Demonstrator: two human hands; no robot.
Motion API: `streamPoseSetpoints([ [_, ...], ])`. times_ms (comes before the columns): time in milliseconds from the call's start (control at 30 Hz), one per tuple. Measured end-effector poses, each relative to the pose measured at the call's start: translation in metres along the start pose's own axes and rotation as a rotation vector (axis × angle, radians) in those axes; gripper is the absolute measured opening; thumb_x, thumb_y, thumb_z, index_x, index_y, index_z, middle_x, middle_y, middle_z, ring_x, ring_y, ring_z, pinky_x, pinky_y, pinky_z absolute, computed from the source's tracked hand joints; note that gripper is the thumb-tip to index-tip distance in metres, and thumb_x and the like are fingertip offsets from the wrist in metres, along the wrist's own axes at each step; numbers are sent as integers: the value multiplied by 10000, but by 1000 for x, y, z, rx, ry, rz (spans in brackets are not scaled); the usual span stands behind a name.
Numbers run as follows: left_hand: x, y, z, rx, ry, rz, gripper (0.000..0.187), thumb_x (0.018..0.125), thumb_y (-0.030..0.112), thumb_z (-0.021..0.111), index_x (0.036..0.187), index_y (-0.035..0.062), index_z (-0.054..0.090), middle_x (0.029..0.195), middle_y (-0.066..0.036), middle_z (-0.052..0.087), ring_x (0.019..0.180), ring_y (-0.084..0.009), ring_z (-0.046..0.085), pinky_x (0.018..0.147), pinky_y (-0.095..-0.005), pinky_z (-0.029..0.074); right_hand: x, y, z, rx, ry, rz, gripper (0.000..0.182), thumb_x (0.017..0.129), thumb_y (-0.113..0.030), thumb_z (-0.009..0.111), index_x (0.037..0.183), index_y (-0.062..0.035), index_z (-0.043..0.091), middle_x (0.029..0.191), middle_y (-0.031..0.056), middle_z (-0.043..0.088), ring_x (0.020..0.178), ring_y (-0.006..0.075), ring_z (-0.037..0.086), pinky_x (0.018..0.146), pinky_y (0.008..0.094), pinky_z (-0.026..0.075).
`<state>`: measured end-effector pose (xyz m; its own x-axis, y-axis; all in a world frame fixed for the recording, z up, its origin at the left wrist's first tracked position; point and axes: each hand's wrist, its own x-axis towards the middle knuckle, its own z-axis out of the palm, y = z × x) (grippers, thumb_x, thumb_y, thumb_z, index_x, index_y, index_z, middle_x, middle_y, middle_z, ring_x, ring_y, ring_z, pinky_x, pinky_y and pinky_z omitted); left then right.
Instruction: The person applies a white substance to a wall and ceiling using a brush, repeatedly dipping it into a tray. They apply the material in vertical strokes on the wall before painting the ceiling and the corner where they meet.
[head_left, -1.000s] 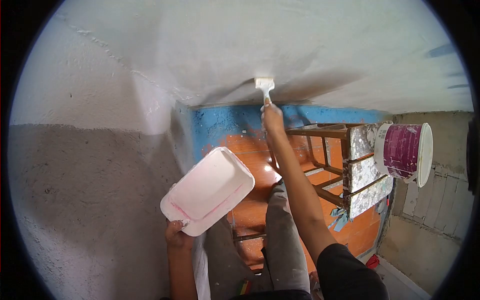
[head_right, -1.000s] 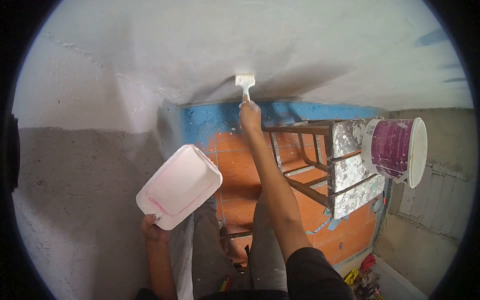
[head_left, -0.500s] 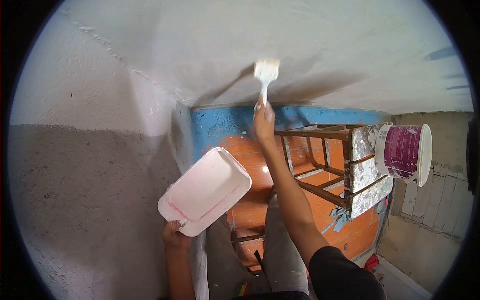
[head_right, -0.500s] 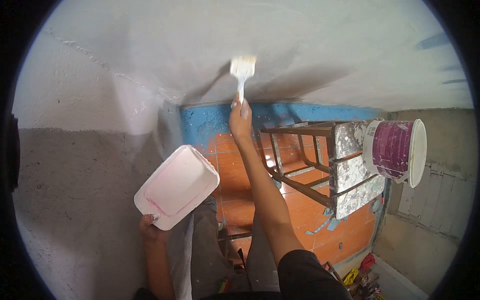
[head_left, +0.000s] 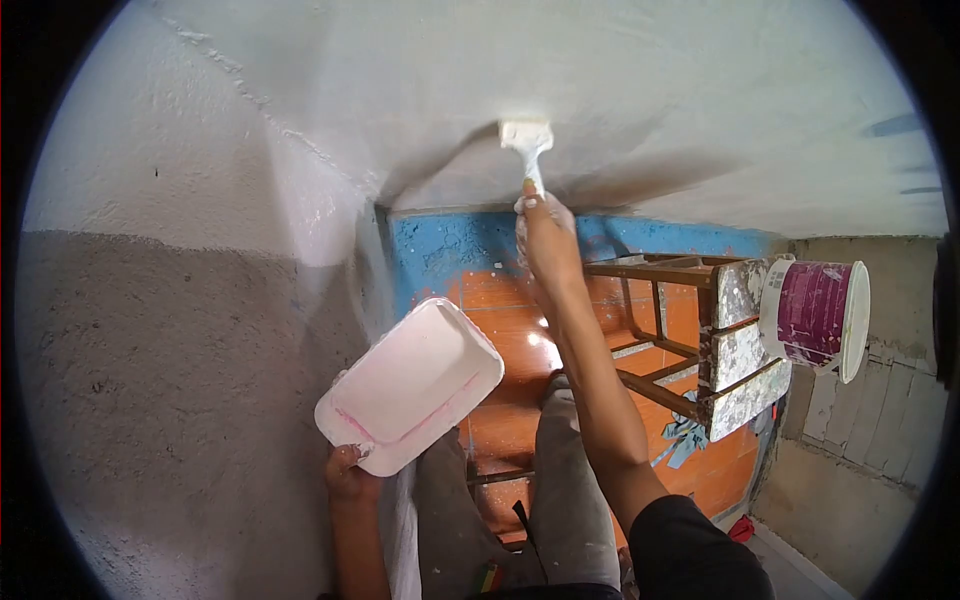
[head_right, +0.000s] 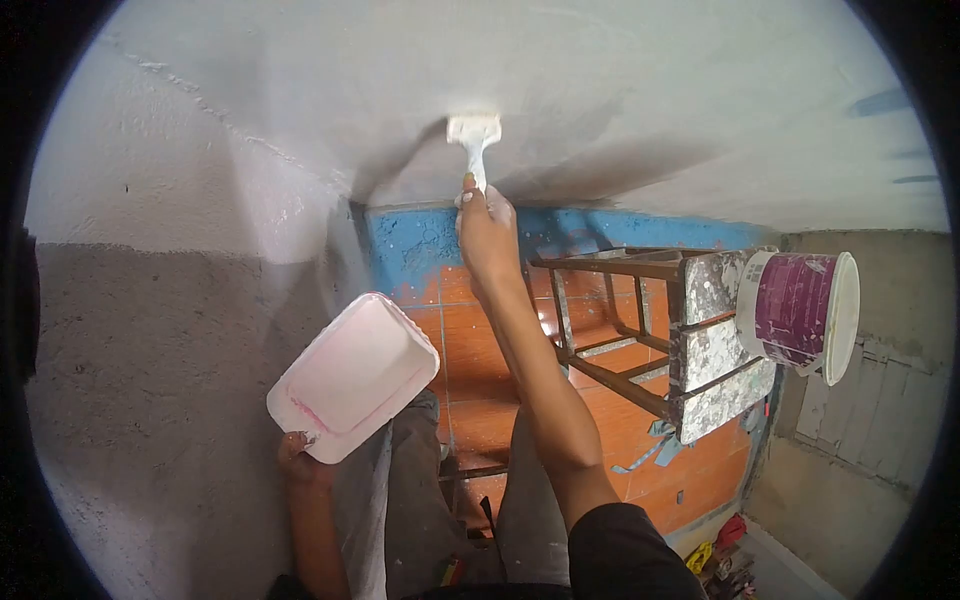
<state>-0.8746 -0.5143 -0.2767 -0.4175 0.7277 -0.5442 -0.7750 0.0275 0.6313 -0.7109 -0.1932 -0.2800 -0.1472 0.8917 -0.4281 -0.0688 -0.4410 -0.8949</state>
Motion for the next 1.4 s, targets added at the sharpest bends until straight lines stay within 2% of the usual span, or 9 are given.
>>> streamPoseSetpoints([
  [200, 0, 0, 15, 16, -23, 1, 900, 655, 189, 692, 1462, -5, 343, 1410, -151, 500, 1309, -336, 499, 1134, -526, 393, -53, -53, -7, 79, -53, -240, 337, 1053, -345, 473, 872, -68, 535, 684, -63, 374, 592, 39, 323, 517, 238, 282],
  [300, -6, 4, 39, -3, -43, 22, 917, 627, 154, 671, 1465, -6, 335, 1420, -156, 488, 1320, -336, 491, 1140, -518, 388, -78, -61, -35, -70, -74, -313, 311, 1052, -319, 478, 976, -37, 585, 711, -60, 396, 607, 36, 344, 531, 230, 300],
  [400, -14, 4, 66, -9, -97, 36, 920, 620, 146, 650, 1468, -10, 327, 1428, -163, 478, 1325, -341, 488, 1144, -510, 383, -114, -65, -66, -173, -43, -408, 283, 1030, -163, 495, 1235, -3, 606, 806, -27, 500, 647, 39, 411, 564, 210, 356],
  [500, -29, 1, 95, 43, -103, 37, 911, 626, 155, 638, 1468, -11, 329, 1418, -169, 488, 1321, -346, 494, 1135, -503, 395, -163, -80, -96, -150, 37, -314, 258, 994, -74, 535, 1199, 42, 639, 877, 35, 627, 669, 69, 551, 582, 215, 443],
  [567, -41, -8, 108, 61, -144, 48, 888, 647, 161, 630, 1466, -12, 334, 1415, -175, 491, 1313, -346, 502, 1123, -492, 410, -198, -99, -107, -16, 117, -205, 212, 1000, -141, 570, 1085, 17, 683, 800, 36, 654, 622, 87, 578, 553, 244, 459],
  [667, -63, -19, 139, 47, -192, 19, 847, 684, 168, 626, 1462, -16, 347, 1409, -179, 502, 1305, -340, 512, 1107, -476, 428, -228, -102, -150, 134, 74, -170, 259, 1009, -178, 568, 1147, 25, 651, 844, 59, 665, 644, 116, 599, 576, 274, 485],
  [833, -129, -30, 211, 31, -259, -13, 774, 747, 168, 620, 1454, -24, 370, 1401, -179, 520, 1294, -322, 525, 1098, -462, 434, -271, -157, -202, 244, 48, -117, 410, 1066, -286, 439, 1074, 77, 628, 742, 109, 652, 616, 165, 617, 582, 288, 502],
  [967, -170, -50, 270, -5, -263, -4, 789, 741, 139, 615, 1470, 1, 347, 1425, -150, 492, 1336, -296, 478, 1135, -437, 381, -284, -191, -260, 220, -137, -223, 349, 1061, -237, 448, 1115, 67, 613, 764, 89, 653, 645, 124, 611, 578, 271, 492],
  [1400, -288, -80, 395, -30, -269, 183, 712, 835, 124, 576, 1491, 28, 317, 1463, -138, 455, 1364, -293, 449, 1150, -464, 361, -324, -310, -337, -438, -15, -736, 237, 1010, -111, 502, 859, 43, 601, 596, -5, 525, 528, 64, 507, 471, 241, 382],
])
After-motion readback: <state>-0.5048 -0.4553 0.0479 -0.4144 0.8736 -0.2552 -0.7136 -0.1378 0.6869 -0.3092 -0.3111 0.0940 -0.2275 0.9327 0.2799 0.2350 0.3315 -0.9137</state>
